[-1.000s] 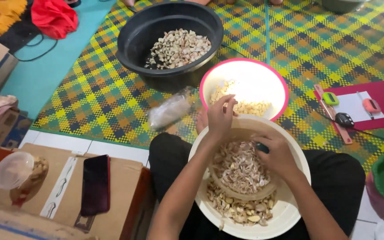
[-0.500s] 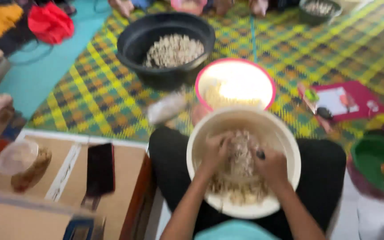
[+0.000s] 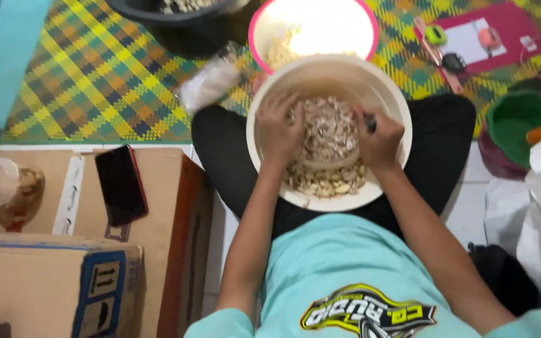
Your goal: A person sits on the floor peeling garlic cloves by hand and with a small tool, collecting the peeled cloves in a bowl.
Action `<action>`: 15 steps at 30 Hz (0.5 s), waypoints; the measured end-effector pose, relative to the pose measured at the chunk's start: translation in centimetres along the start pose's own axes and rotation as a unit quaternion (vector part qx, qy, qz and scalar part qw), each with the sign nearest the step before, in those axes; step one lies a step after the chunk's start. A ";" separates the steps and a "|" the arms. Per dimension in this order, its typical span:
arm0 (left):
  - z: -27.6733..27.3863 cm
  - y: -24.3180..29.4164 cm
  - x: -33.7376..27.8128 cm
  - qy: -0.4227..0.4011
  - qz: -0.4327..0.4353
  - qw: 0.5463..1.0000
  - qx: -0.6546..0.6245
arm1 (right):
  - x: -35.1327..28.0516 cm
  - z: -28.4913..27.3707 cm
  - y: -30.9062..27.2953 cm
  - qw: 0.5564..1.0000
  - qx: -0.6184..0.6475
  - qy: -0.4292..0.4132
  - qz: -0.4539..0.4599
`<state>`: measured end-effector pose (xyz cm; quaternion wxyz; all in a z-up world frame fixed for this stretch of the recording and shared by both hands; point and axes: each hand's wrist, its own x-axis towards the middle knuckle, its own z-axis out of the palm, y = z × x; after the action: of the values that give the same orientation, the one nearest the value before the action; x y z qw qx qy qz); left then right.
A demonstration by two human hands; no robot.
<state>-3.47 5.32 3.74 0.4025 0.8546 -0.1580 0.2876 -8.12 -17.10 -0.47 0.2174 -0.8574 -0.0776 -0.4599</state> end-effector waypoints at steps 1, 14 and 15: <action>0.5 -0.1 -0.2 0.029 0.023 0.999 0.007 | 0.0 -0.3 0.5 0.999 0.031 0.010 0.029; -0.7 3.6 -5.3 0.077 0.077 0.987 -0.119 | 2.0 -1.8 -1.3 0.971 0.172 0.119 0.112; -1.1 3.7 -5.3 0.078 0.076 0.987 -0.115 | 2.5 -1.9 -1.4 0.971 0.176 0.118 0.113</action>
<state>-9.85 4.10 3.25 0.4859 0.7633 -0.2226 0.3629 -8.55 -16.88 2.94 0.4232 -0.7485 -0.0334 -0.5095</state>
